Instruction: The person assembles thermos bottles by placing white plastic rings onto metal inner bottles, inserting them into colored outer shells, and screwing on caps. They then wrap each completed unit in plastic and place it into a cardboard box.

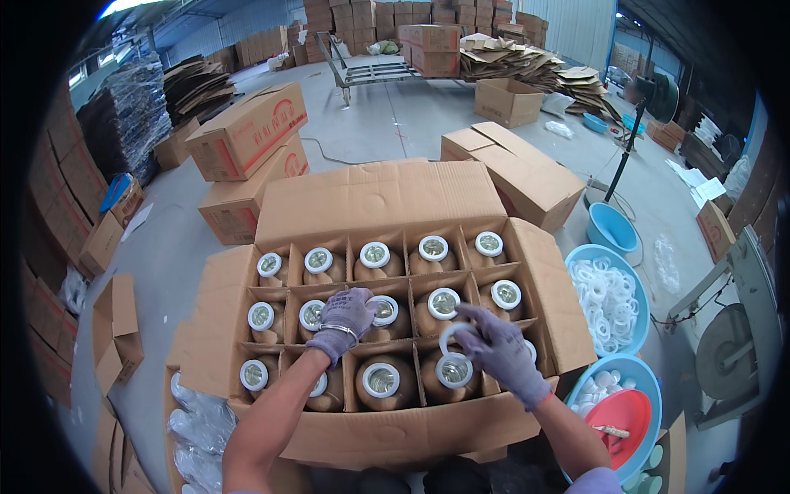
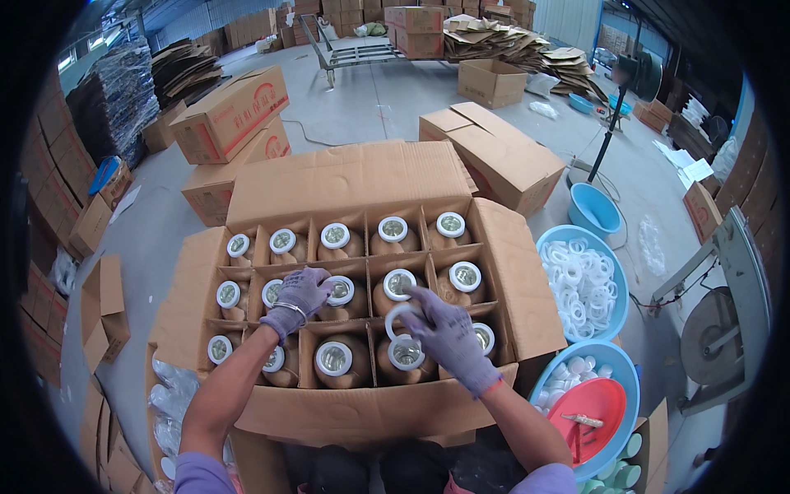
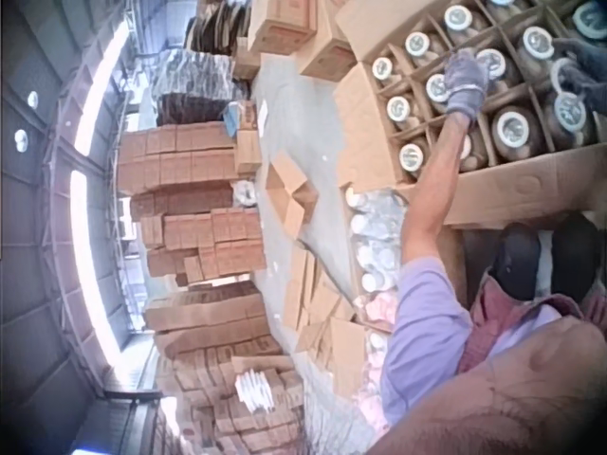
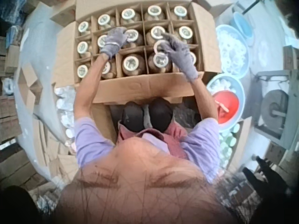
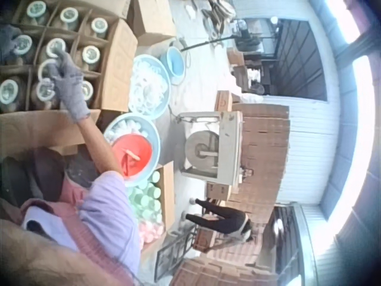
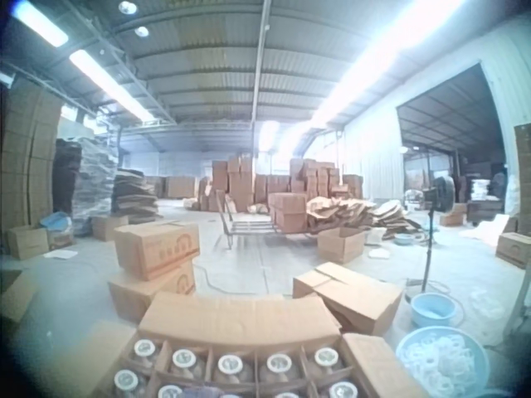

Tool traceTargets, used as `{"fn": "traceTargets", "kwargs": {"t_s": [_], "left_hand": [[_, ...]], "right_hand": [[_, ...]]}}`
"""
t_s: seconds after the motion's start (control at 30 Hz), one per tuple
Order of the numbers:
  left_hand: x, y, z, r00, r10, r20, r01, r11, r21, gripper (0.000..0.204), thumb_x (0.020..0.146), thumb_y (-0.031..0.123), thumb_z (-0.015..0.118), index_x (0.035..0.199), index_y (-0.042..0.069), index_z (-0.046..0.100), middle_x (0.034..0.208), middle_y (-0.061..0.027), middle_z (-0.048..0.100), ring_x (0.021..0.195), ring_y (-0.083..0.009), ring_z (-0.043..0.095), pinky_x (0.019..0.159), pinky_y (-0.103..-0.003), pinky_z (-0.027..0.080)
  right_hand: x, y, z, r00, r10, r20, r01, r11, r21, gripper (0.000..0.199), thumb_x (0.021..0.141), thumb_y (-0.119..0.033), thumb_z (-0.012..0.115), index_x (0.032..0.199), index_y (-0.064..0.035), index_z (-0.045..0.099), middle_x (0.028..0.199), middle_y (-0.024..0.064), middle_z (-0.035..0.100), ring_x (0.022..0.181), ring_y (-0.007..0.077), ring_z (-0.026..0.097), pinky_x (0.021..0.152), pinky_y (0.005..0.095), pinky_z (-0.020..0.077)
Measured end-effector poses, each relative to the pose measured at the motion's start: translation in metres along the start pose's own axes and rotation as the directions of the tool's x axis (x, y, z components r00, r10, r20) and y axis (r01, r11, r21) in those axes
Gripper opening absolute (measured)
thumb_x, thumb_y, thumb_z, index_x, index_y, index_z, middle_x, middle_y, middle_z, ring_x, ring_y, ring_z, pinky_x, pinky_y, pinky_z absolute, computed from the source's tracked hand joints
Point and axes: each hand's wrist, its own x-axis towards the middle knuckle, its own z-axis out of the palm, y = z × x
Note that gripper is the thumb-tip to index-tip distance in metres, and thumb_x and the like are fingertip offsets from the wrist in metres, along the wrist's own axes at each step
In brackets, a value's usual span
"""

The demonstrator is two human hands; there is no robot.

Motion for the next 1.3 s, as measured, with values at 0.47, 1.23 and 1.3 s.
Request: {"fn": "traceTargets", "kwargs": {"t_s": [0.47,1.23,1.3], "left_hand": [[-0.019,0.028,-0.005,0.998,0.036,0.043,-0.052,0.871,0.488,0.024,0.086,0.017,0.059,0.105,0.006,0.068,0.095,-0.0140,0.072,0.089,-0.0293,0.071,0.072,-0.041,0.057],[-0.392,-0.027,0.051,0.898,-0.053,-0.436,-0.015,0.988,-0.151,0.029,0.086,0.006,0.061,0.116,0.004,0.063,0.116,-0.0170,0.063,0.112,-0.0365,0.056,0.100,-0.047,0.042],[-0.428,-0.015,0.057,0.896,-0.169,-0.410,0.047,0.955,-0.291,0.024,0.087,0.008,0.061,0.111,0.005,0.065,0.115,-0.0155,0.064,0.110,-0.0345,0.059,0.099,-0.045,0.044]], "right_hand": [[-0.145,-0.008,0.002,0.875,0.477,0.087,-0.452,0.739,0.500,0.040,0.098,-0.015,0.059,0.136,-0.0057,0.055,0.084,0.0003,0.062,0.065,0.0043,0.055,0.058,0.0208,0.0469],[-0.163,0.079,-0.146,0.797,0.345,-0.496,-0.131,0.900,0.416,0.053,0.098,-0.017,0.057,0.147,-0.0072,0.039,0.133,0.0168,0.051,0.098,0.0176,0.063,0.082,0.0305,0.0540],[-0.201,0.050,-0.097,0.868,0.306,-0.390,-0.135,0.902,0.409,0.050,0.098,-0.018,0.057,0.144,-0.0043,0.043,0.129,0.0143,0.055,0.096,0.0150,0.062,0.079,0.0284,0.0532]]}}
